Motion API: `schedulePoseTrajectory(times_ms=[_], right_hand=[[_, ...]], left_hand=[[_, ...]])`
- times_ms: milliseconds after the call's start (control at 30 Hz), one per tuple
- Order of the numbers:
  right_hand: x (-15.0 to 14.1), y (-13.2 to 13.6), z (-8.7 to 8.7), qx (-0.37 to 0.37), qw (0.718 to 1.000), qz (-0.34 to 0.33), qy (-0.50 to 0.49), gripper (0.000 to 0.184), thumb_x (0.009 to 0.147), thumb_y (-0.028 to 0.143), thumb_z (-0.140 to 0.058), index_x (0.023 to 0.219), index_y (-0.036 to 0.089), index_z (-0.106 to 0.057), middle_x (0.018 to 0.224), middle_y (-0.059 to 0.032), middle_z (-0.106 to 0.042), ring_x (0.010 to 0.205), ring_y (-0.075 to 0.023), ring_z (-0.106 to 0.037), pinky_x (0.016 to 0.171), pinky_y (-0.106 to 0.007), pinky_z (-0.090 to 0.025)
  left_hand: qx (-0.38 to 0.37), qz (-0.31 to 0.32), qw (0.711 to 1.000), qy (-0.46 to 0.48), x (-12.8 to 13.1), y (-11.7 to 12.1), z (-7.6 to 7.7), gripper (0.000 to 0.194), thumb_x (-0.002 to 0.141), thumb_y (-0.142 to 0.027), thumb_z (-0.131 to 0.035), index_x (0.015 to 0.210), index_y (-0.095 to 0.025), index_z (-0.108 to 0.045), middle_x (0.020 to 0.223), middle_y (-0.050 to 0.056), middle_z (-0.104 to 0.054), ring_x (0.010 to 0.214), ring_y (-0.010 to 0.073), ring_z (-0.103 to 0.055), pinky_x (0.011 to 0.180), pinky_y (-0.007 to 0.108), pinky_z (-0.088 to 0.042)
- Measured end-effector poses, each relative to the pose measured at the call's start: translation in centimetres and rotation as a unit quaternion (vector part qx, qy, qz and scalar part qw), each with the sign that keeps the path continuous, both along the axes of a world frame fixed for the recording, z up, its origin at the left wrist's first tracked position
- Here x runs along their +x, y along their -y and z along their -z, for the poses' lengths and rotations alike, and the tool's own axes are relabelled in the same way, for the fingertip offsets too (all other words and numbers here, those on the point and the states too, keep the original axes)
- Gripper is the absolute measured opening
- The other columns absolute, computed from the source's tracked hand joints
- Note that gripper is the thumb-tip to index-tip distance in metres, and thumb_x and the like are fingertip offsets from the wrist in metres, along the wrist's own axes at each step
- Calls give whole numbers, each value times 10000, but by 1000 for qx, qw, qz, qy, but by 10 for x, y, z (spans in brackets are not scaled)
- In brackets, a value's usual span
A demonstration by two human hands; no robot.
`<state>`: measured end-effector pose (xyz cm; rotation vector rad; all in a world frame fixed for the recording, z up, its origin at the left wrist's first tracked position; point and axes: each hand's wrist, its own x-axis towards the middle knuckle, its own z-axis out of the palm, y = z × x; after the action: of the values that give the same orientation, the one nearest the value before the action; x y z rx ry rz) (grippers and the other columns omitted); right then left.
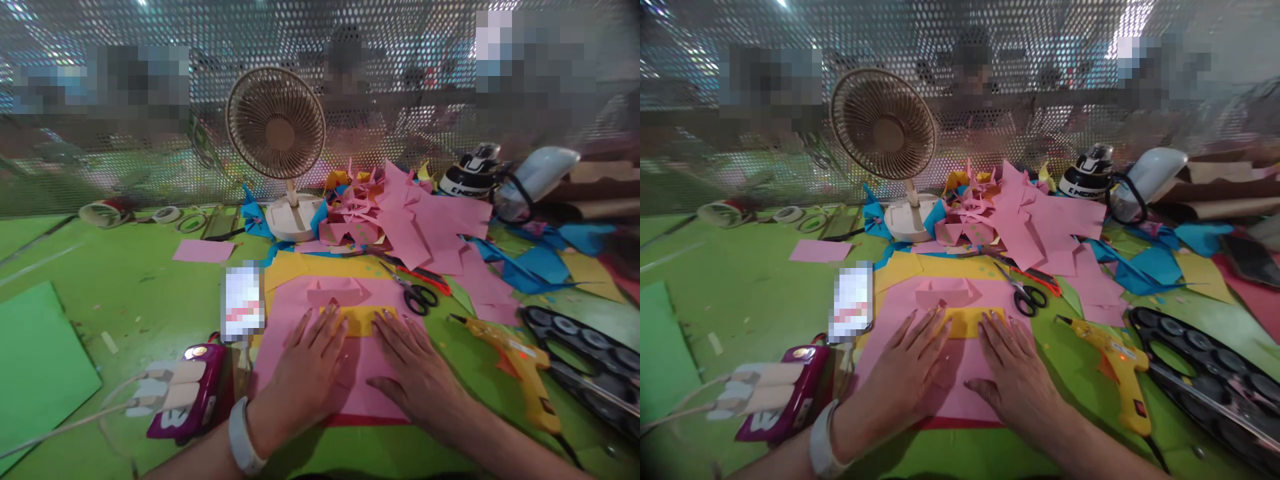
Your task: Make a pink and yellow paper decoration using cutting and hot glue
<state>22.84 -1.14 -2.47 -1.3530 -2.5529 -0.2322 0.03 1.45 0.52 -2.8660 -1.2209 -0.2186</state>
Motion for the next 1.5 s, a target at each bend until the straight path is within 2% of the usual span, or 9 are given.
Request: schedulePoseTrajectory(times_ms=[67,267,367,467,567,667,1067,1233,1500], right_hand=[[-4,2,-2,-3,1000,1,8,673,879,532,-406,1357,59,-397,1417,-156,-399,1331,-319,-278,1041,-512,-269],[-18,10,-7,-21,1000,16,-14,543,868,391,-438,1326,98,-450,1420,-129,-399,1336,-282,-286,1098,-508,-117],[-18,12,-10,-47,999,2,-5,584,813,311,-450,1353,93,-411,1449,-130,-346,1359,-286,-231,1098,-530,-84],[-16,13,-10,-48,999,-11,5,672,742,260,-459,1371,45,-363,1459,-163,-311,1361,-312,-213,1084,-578,-58],[-16,12,-7,-28,999,-15,11,685,758,293,-462,1376,21,-343,1459,-186,-297,1350,-334,-230,1077,-600,-46],[-16,12,-4,-16,999,-17,22,666,798,327,-454,1378,20,-339,1459,-189,-291,1346,-328,-244,1087,-584,-19],[-15,13,-2,-8,999,-15,34,629,821,303,-446,1379,34,-337,1467,-178,-275,1356,-311,-226,1083,-606,-36],[-15,12,-5,-21,999,-20,32,631,852,372,-427,1382,43,-338,1470,-175,-267,1348,-323,-243,1070,-629,-41],[-16,13,-8,-19,1000,-12,23,675,878,448,-403,1398,30,-298,1475,-173,-257,1360,-317,-212,1082,-608,-23]], left_hand=[[-14,28,1000,-6,6,6,-5,475,931,-245,-338,1400,-178,-312,1495,73,-254,1391,276,-111,1113,525,-77],[-98,5,995,24,19,14,-7,664,813,-240,-453,1437,-219,-224,1526,35,-158,1397,286,-39,1114,530,-54],[-106,9,994,35,23,15,-7,681,794,-213,-440,1438,-179,-223,1529,52,-135,1399,266,-46,1121,498,-35],[-108,4,993,49,27,17,-7,651,862,-348,-409,1437,-116,-211,1524,101,-137,1398,269,-60,1122,482,-34],[-109,0,992,67,31,18,-3,835,852,-632,-323,1443,-67,-153,1509,154,-163,1395,285,-71,1121,470,-63],[-94,10,993,72,33,19,2,1000,774,-769,-234,1437,-25,-143,1489,203,-194,1391,302,-80,1120,465,-57],[-63,-3,997,47,28,24,5,1133,689,-838,-164,1407,36,-207,1404,279,-334,1352,380,-191,1107,491,-32],[-59,3,998,33,22,24,3,1123,677,-846,-131,1396,7,-261,1402,256,-356,1351,375,-204,1105,502,-8],[-52,-19,998,-23,1,24,1,1115,688,-839,-142,1327,47,-364,1386,289,-354,1352,376,-199,1104,515,10]])
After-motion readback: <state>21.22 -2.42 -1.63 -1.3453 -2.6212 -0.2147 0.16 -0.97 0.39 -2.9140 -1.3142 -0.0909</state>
